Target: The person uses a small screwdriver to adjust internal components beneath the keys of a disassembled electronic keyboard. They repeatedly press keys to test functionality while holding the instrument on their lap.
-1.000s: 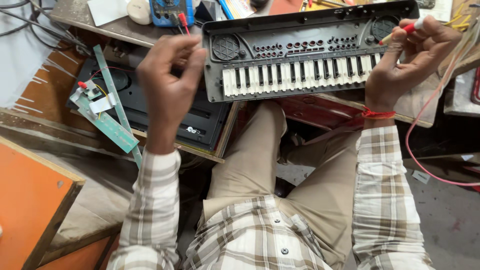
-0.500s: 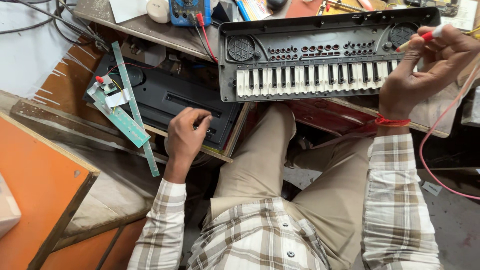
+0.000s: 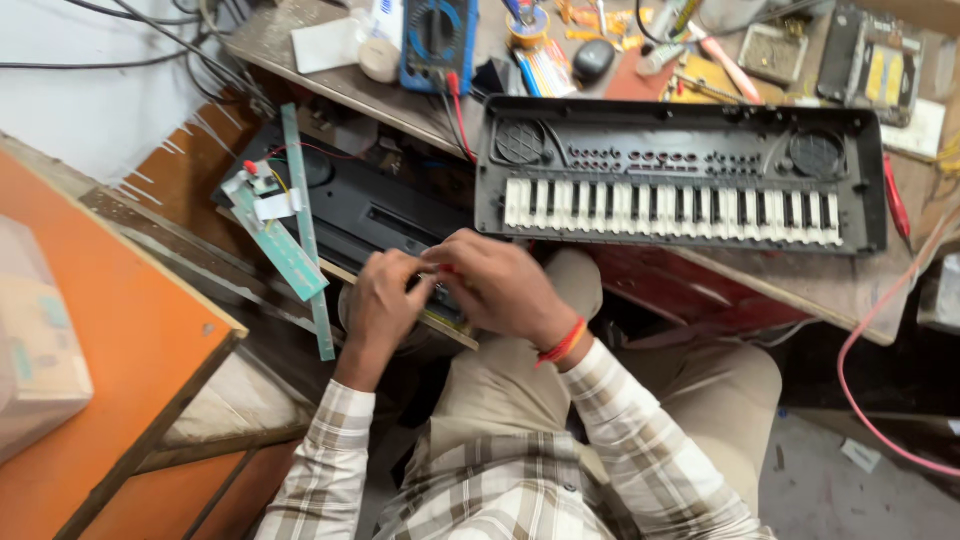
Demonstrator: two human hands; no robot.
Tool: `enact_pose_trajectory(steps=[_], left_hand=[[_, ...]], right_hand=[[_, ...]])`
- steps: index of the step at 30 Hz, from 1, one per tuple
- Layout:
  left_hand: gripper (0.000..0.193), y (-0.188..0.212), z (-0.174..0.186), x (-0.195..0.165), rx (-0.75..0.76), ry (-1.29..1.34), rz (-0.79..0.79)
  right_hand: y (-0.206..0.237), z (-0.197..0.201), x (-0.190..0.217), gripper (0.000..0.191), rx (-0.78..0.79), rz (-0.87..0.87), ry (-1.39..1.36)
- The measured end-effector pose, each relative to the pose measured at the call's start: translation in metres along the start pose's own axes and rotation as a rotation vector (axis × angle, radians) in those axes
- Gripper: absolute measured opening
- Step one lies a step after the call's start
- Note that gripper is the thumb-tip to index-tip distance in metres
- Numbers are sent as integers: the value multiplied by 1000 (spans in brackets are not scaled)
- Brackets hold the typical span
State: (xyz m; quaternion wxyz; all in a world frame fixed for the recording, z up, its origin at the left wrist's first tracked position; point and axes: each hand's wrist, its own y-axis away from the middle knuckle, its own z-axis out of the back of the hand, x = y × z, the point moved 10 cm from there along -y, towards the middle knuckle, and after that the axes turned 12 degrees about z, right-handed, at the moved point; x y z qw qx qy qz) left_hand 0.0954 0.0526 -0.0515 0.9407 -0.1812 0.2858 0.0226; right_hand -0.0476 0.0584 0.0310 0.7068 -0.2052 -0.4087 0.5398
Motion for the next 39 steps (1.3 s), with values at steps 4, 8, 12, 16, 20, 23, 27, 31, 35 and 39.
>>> enact_pose_trajectory(steps=[4,8,12,16,20,23,27,31,35,39], left_hand=[[17,2,-4,12,13,-98,41],[17,-4,-1,4,16,-31,-24],[15,-6,-4,4,56,-61,19],[15,-12,-13,5,66,-153,65],[16,-15,-28,4,129,-294,77],[19,-18,-33,2,156,-354,78],[22,-19,-34,-2,182,-344,55],[20,-21,-36,-3,204,-366,70],[23,-23,-42,-5,251,-422,77],[23,-23,-42,-5,261,-410,85]], right_hand=[[-5,-60,-22,34,247,-219,57],[9,-72,-49,26,158,-395,109],[20,-76,-54,32,80,-402,137],[34,-79,-61,30,46,-441,142],[45,-74,-65,33,-90,-410,69],[51,-74,-72,33,-123,-423,45],[57,-74,-76,32,-141,-434,18],[60,-73,-78,30,-134,-455,17],[62,-72,-80,31,-139,-462,6],[63,-72,-82,31,-134,-469,0]])
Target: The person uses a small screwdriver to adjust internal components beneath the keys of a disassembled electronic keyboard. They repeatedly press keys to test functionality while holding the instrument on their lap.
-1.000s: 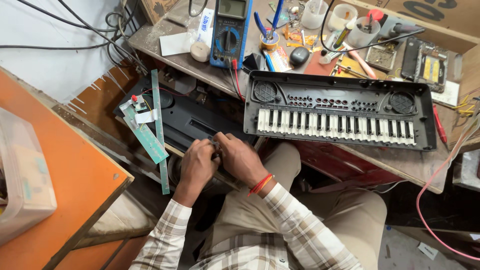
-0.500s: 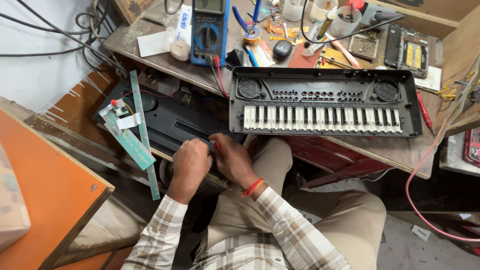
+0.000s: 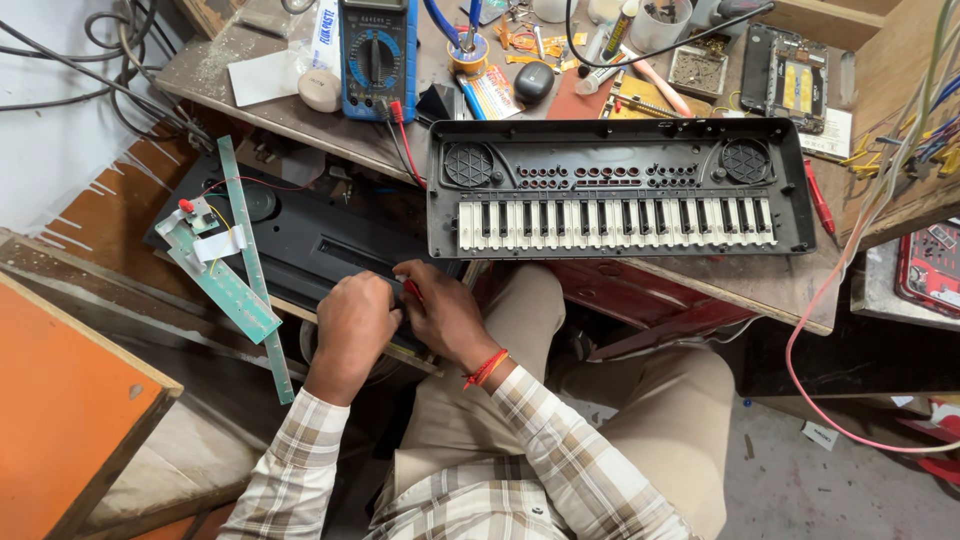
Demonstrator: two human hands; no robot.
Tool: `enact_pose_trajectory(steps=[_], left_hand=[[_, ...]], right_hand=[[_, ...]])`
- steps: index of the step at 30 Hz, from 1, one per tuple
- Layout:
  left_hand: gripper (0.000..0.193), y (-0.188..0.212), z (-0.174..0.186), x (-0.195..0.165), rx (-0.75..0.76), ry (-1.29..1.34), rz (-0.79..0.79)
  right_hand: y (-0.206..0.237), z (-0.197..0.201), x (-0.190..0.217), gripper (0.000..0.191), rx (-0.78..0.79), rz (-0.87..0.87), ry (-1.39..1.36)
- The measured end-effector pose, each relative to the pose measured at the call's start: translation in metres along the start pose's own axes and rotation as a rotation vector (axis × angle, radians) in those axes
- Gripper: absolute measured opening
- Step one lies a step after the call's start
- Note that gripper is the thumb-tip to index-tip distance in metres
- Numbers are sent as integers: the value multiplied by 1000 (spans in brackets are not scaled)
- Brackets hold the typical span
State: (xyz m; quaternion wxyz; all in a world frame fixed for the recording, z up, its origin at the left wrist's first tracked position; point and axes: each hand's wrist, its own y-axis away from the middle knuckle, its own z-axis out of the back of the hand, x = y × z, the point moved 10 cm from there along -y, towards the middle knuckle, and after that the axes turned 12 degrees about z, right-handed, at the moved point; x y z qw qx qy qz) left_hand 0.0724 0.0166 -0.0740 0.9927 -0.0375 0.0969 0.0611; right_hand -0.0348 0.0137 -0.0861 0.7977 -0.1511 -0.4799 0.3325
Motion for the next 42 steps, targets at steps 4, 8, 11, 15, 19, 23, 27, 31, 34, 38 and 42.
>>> enact_pose_trajectory(steps=[4,8,11,15,19,23,27,31,34,38,42], left_hand=[[19,-1,-1,0,-19,15,-2],[18,1,1,-6,-84,-11,-55],[14,7,8,-12,-162,33,-89],[11,14,12,-13,-214,90,-97],[15,15,12,-2,-200,153,-81],[13,16,15,3,-198,237,-71],[13,15,17,3,-171,257,-72],[14,14,16,5,-151,251,-45],[13,14,15,5,-160,262,-41],[15,14,21,9,-218,380,-48],[19,12,24,16,-218,450,1]], right_hand=[[0,-2,-3,31,22,-19,1],[-1,-1,-1,31,16,-13,-8],[0,0,-3,31,22,-32,-18],[1,3,-5,31,8,-45,-31],[1,2,-6,31,-13,-44,-16],[1,1,-9,31,0,-60,-30],[0,1,-11,31,3,-54,-48],[1,0,-13,32,12,-74,-36],[2,0,-13,32,13,-64,-35],[1,2,-13,33,-2,-57,-47],[0,3,-11,32,8,-64,-37]])
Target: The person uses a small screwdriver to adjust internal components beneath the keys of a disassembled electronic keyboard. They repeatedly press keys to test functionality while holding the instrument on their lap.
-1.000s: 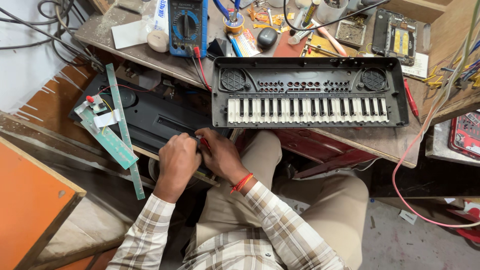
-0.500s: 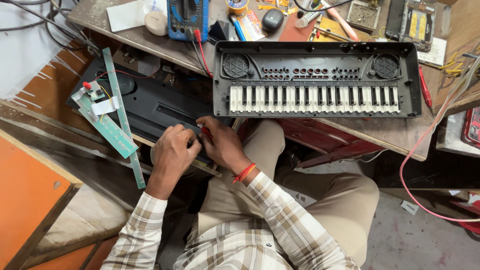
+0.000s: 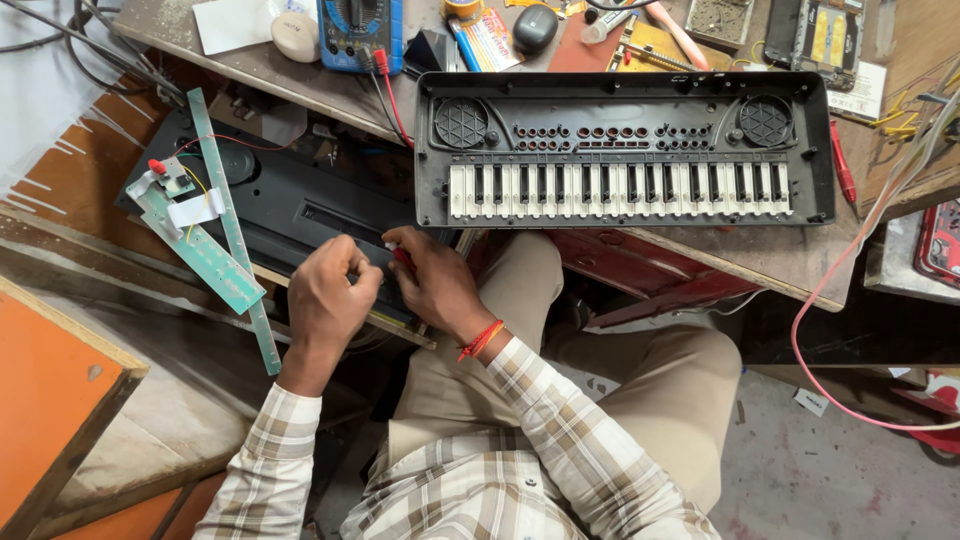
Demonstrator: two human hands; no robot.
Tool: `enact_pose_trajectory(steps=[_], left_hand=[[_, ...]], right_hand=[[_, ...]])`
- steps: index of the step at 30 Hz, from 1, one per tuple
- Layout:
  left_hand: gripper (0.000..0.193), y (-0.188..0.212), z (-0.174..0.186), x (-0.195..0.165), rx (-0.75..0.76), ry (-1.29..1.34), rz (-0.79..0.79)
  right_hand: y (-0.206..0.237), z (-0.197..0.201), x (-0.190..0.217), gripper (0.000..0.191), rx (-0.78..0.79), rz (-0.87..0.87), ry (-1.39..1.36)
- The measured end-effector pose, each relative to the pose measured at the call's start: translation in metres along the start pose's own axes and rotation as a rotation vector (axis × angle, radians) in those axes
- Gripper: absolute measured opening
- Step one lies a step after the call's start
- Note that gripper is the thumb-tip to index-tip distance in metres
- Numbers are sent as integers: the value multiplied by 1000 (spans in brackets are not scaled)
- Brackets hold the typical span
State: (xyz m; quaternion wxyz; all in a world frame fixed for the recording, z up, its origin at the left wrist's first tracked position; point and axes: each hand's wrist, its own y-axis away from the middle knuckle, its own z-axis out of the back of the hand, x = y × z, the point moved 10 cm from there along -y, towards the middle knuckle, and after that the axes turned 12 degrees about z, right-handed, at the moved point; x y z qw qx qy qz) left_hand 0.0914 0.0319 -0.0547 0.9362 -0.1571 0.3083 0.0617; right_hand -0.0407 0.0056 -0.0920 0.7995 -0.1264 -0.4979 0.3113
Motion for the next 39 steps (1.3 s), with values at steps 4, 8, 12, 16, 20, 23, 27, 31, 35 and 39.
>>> enact_pose_trajectory(steps=[4,8,12,16,20,23,27,31,35,39], left_hand=[[18,-1,17,-14,-50,161,-46],[8,-2,40,-40,-103,340,-120],[9,-5,55,-71,-122,449,-167],[11,-9,58,-111,-118,536,-255],[16,-18,47,-154,-47,647,-335],[17,-27,25,-189,19,738,-398],[18,-37,-20,-245,140,852,-555],[20,-58,-91,-300,397,937,-493],[20,-67,-139,-347,499,913,-456],[20,-68,-161,-375,563,905,-446]], right_hand=[[-4,8,17,32,-26,60,-38],[-6,26,37,32,-57,22,-252],[-13,66,70,33,-209,143,-275],[-11,108,78,33,-353,148,-245],[5,182,82,29,-535,288,-128],[15,263,78,25,-717,497,111],[40,353,42,27,-814,501,164],[56,392,11,23,-797,457,322],[61,402,-13,21,-792,433,344],[66,407,-23,22,-870,413,420]])
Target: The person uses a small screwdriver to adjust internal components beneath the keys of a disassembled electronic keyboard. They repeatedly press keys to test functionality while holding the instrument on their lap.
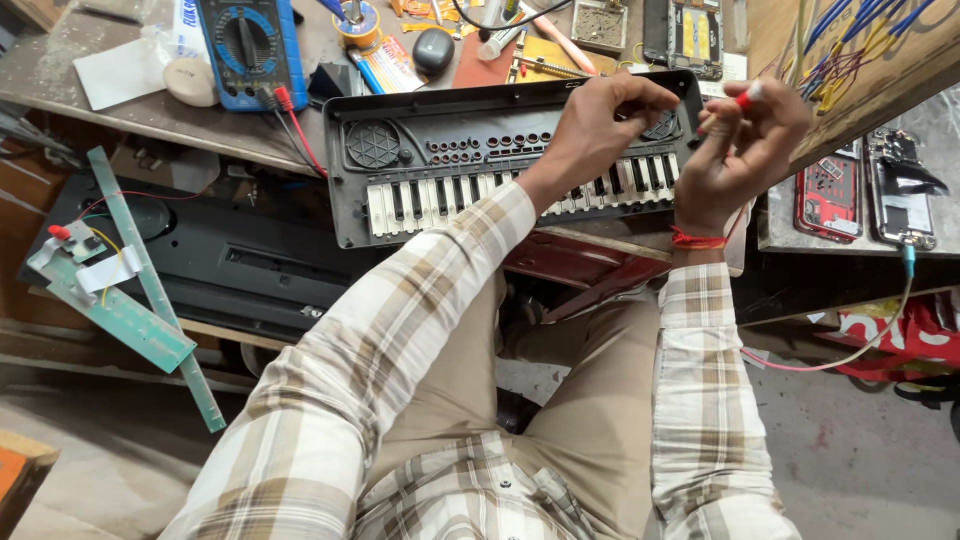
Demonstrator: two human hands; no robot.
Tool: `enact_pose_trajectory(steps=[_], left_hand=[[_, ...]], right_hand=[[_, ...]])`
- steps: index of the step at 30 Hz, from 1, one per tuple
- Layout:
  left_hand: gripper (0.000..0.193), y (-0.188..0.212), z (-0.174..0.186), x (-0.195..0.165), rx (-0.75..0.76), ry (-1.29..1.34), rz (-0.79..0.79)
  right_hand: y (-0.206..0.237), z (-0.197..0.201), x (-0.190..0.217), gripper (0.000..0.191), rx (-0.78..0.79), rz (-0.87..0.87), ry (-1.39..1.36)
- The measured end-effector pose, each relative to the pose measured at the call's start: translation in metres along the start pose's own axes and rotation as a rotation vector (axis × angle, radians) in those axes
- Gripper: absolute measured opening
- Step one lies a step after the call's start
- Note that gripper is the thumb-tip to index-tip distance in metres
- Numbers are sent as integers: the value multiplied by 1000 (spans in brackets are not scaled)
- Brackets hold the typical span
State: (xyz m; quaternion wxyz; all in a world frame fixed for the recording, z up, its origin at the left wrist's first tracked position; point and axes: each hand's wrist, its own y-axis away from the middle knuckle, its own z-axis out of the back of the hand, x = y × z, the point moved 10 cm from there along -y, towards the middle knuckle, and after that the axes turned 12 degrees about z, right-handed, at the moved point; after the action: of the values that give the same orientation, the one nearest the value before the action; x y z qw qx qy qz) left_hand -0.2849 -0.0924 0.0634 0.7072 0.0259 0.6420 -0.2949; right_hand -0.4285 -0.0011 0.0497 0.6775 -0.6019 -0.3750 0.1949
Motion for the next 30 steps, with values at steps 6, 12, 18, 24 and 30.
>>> enact_pose_trajectory(steps=[6,12,18,24,30], left_hand=[[20,-14,-21,6,56,43,29],[22,-17,-35,18,140,91,125],[25,-16,-42,26,177,12,143],[24,-16,-45,30,165,-79,105],[22,-17,-38,26,107,-51,60]], right_hand=[[6,10,-6,24,-81,14,-20],[8,18,-11,23,-138,24,-22],[10,19,-11,21,-120,50,73],[10,18,-14,20,-114,30,21],[6,15,-9,23,-113,38,4]])
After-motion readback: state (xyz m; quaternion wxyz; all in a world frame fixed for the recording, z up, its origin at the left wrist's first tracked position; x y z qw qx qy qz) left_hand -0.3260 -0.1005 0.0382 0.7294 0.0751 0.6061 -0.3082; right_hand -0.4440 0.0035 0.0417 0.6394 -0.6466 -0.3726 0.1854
